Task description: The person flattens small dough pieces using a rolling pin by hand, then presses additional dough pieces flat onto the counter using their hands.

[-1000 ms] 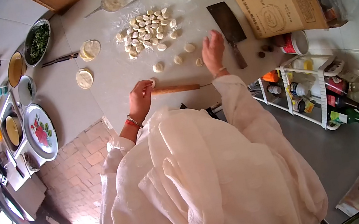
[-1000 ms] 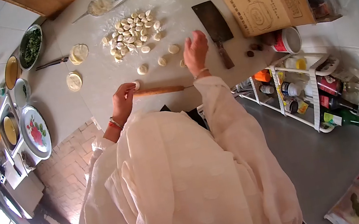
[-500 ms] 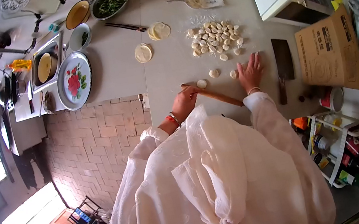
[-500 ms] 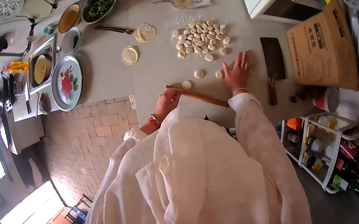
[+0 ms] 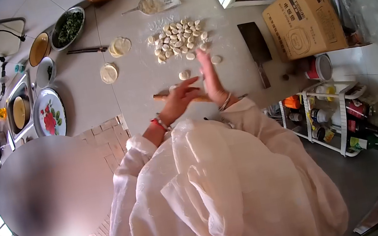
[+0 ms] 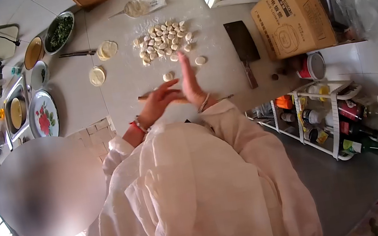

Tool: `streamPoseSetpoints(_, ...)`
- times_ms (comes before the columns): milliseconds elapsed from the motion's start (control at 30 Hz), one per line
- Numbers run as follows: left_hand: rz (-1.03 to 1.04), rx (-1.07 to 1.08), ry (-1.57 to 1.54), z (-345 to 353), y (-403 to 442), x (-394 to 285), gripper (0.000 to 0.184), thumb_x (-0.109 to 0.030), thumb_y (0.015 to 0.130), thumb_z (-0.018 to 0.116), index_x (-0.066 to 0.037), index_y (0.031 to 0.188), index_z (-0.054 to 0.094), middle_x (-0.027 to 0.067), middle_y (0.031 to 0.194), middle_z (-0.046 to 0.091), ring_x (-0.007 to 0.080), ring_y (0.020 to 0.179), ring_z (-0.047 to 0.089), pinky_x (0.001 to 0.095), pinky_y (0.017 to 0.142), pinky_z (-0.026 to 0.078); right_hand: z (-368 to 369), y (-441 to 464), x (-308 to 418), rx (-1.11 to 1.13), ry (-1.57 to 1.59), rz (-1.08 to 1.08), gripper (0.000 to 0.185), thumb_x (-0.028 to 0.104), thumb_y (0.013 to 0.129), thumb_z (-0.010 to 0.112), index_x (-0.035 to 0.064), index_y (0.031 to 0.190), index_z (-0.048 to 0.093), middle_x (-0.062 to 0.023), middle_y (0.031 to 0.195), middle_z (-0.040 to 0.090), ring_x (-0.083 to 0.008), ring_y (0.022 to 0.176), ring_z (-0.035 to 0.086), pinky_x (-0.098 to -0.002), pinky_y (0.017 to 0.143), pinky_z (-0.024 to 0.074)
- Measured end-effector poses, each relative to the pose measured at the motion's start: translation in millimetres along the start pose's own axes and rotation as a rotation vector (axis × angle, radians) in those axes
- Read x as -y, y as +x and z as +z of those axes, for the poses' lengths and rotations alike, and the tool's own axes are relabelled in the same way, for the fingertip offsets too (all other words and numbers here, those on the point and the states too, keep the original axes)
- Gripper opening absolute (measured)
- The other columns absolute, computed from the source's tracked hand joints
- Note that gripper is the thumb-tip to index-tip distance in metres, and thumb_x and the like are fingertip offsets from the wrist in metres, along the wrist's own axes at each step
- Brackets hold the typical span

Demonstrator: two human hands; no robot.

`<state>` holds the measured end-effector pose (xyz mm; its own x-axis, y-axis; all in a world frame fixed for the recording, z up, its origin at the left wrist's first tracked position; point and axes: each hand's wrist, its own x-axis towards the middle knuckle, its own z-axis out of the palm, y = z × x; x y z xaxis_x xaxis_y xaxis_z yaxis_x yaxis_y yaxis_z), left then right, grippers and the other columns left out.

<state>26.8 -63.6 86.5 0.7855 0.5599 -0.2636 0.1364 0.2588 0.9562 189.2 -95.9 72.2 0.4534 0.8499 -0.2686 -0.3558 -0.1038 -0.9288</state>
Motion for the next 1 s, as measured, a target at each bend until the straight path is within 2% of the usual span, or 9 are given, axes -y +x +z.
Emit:
streamPoseSetpoints(200,-0.147,0.123,-0.089,7,14,23,0.034,-0.014,0.096,0.062,-0.001,0.127,0.054,0.0067,0.104,0.066,0.0120,0.091,0.064,0.0277,0.077,0.053,-11,3,-44,-0.032,0.087,0.153,0.077,0.061,0.100,0.027,0.0041,0.150,0.030,-0.0119,0.155,0.033,-0.0256,0.146,0.025,-0.0469,0.119,0.0091)
streamPoseSetpoints(233,-0.166,0.143,-0.097,10,12,23,0.033,-0.014,0.096,0.063,-0.001,0.125,0.055,0.0064,0.102,0.066,0.0114,0.088,0.063,0.0275,0.075,0.053,-13,2,-50,-0.098,0.084,0.197,0.068,0.056,0.102,0.029,0.0025,0.142,0.043,-0.0122,0.149,0.042,-0.0262,0.134,0.045,-0.0436,0.112,0.0308)
streamPoseSetpoints(333,-0.192,0.106,-0.114,12,8,23,0.027,-0.013,0.095,0.062,0.000,0.118,0.059,0.0057,0.096,0.067,0.0104,0.081,0.063,0.0269,0.070,0.052,-45,8,-62,-0.014,-0.100,0.108,0.049,0.043,0.104,0.037,0.0041,0.126,0.058,-0.0099,0.139,0.053,-0.0223,0.109,0.062,-0.0361,0.089,0.0503)
streamPoseSetpoints(367,-0.182,0.031,-0.109,2,10,24,0.024,-0.012,0.095,0.061,0.001,0.116,0.061,0.0056,0.094,0.067,0.0103,0.080,0.063,0.0267,0.069,0.052,-56,17,-74,-0.103,-0.265,-0.093,0.026,0.025,0.098,0.054,0.0024,0.106,0.063,-0.0108,0.119,0.063,-0.0228,0.090,0.066,-0.0354,0.072,0.0532)
streamPoseSetpoints(500,-0.064,-0.348,0.076,-63,25,52,0.020,-0.013,0.095,0.058,-0.001,0.108,0.066,0.0070,0.091,0.070,0.0130,0.080,0.064,0.0273,0.073,0.052,-73,32,-57,0.036,-1.025,-0.652,0.021,0.011,0.082,0.066,0.0023,0.101,0.062,-0.0140,0.096,0.056,-0.0337,0.088,0.058,-0.0431,0.077,0.0500)
streamPoseSetpoints(600,-0.043,-0.327,0.389,-93,35,62,0.019,-0.016,0.093,0.060,-0.003,0.104,0.069,0.0104,0.091,0.071,0.0172,0.083,0.065,0.0323,0.076,0.052,-80,32,-52,0.296,-1.252,-0.642,0.019,0.010,0.081,0.067,0.0030,0.097,0.060,-0.0135,0.095,0.054,-0.0333,0.091,0.056,-0.0439,0.078,0.0481)
streamPoseSetpoints(767,0.348,-0.240,0.733,-118,60,116,0.022,-0.013,0.081,0.063,-0.008,0.100,0.072,0.0127,0.094,0.068,0.0313,0.087,0.061,0.0422,0.081,0.050,-96,14,-38,0.166,-1.343,-0.618,0.014,0.015,0.082,0.065,0.0071,0.092,0.059,-0.0137,0.097,0.053,-0.0334,0.093,0.054,-0.0463,0.083,0.0448)
streamPoseSetpoints(900,0.108,-0.240,0.943,-90,38,60,0.047,-0.005,0.073,0.069,-0.014,0.118,0.062,0.0125,0.121,0.051,0.0337,0.115,0.047,0.0426,0.096,0.046,-73,34,-42,0.005,-1.408,-0.585,0.038,0.027,0.090,0.060,0.0046,0.120,0.056,-0.0149,0.133,0.047,-0.0334,0.127,0.043,-0.0537,0.105,0.0327)
streamPoseSetpoints(1000,0.239,-0.354,0.983,-87,33,54,0.046,-0.005,0.071,0.071,-0.012,0.115,0.061,0.0133,0.123,0.053,0.0369,0.117,0.046,0.0464,0.101,0.042,-55,44,-59,0.021,-1.535,-0.523,0.059,0.037,0.094,0.055,0.0023,0.140,0.043,-0.0136,0.151,0.032,-0.0321,0.142,0.028,-0.0588,0.113,0.0219)
